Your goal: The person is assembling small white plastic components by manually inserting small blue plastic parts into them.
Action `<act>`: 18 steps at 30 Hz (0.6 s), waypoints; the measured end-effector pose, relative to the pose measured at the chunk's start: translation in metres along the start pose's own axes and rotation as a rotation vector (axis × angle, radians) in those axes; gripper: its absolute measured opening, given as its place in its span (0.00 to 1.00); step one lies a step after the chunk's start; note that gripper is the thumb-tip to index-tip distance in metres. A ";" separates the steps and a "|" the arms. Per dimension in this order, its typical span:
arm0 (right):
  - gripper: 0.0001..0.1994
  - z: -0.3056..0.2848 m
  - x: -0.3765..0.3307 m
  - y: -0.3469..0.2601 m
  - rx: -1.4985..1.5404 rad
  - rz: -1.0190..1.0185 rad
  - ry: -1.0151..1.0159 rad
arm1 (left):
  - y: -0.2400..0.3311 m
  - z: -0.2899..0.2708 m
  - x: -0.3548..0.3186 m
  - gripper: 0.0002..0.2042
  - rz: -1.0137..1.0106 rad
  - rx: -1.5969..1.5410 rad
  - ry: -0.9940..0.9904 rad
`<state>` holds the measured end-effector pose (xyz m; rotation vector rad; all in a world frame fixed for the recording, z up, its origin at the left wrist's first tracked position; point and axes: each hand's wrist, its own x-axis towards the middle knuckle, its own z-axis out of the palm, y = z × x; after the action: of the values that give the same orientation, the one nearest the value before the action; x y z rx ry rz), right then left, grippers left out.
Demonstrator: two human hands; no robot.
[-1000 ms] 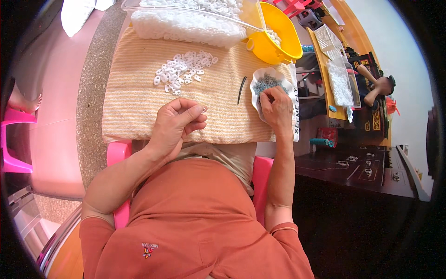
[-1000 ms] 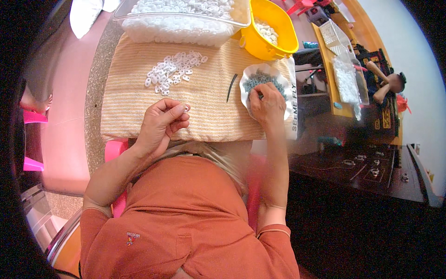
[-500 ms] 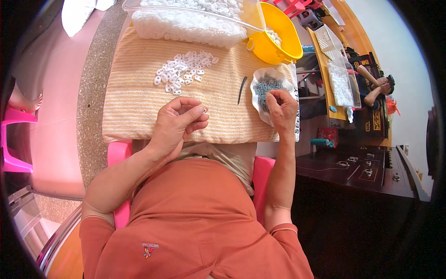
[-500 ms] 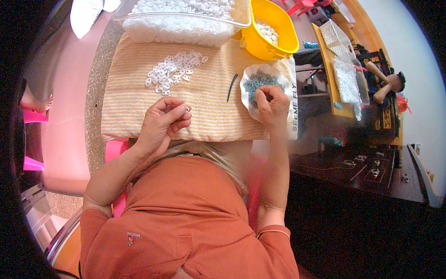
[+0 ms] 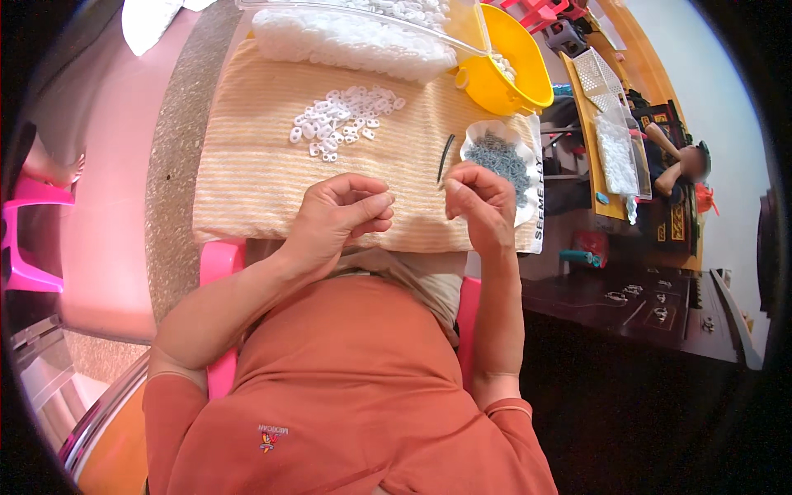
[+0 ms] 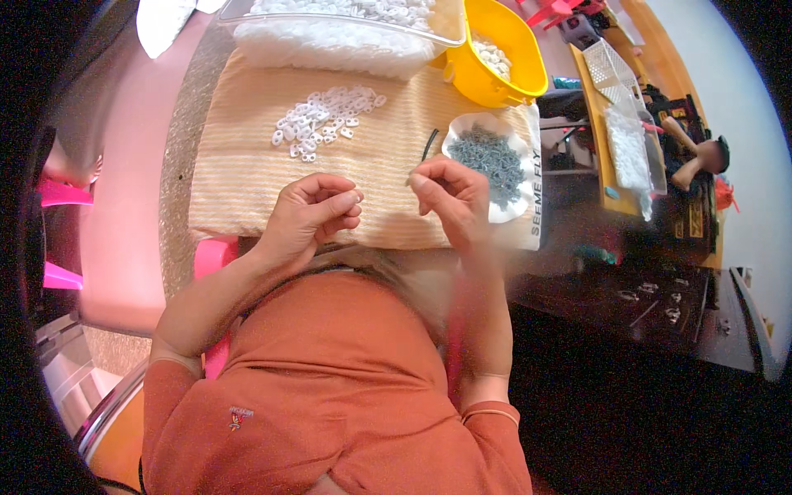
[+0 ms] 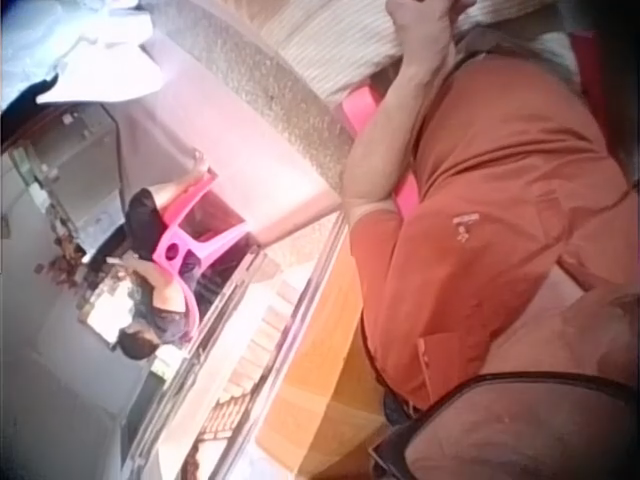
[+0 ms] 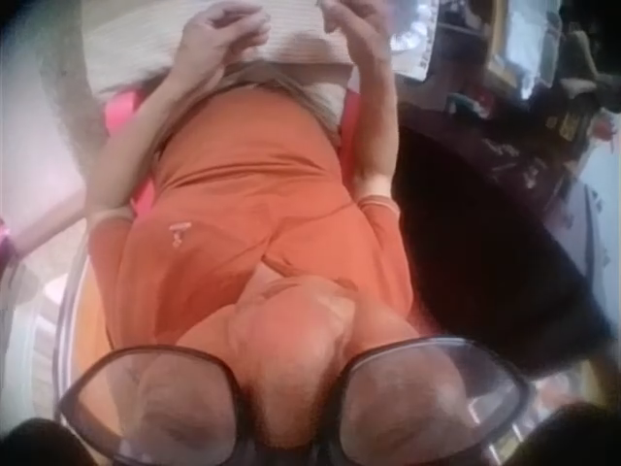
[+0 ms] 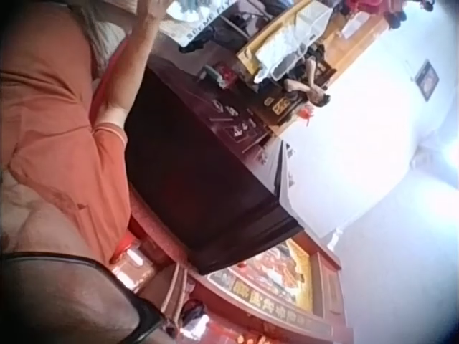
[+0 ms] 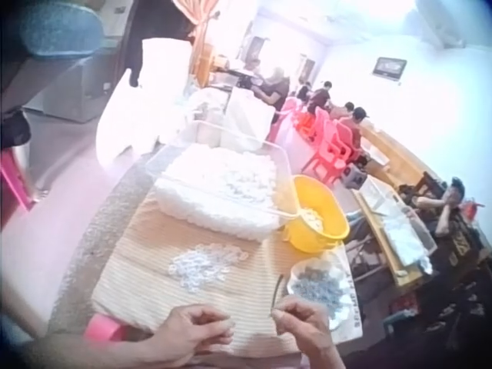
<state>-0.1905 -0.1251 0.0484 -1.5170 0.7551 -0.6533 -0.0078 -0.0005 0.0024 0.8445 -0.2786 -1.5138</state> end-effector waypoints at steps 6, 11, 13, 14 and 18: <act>0.04 0.022 0.002 0.008 0.159 0.039 -0.120 | 0.003 0.002 -0.003 0.07 -0.013 -0.008 -0.045; 0.04 0.036 0.002 0.017 0.214 0.046 -0.120 | 0.001 0.000 -0.001 0.07 0.001 -0.028 -0.088; 0.05 0.040 0.002 0.019 0.245 0.065 -0.128 | 0.001 -0.001 -0.001 0.07 0.002 -0.039 -0.085; 0.05 0.042 0.002 0.019 0.246 0.064 -0.128 | 0.001 -0.001 -0.001 0.07 0.002 -0.050 -0.083; 0.05 0.045 0.001 0.023 0.306 0.076 -0.109 | 0.001 -0.001 -0.002 0.07 0.013 -0.053 -0.080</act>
<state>-0.1570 -0.0991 0.0213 -1.2272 0.5968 -0.5942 -0.0066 0.0014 0.0035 0.7403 -0.3007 -1.5384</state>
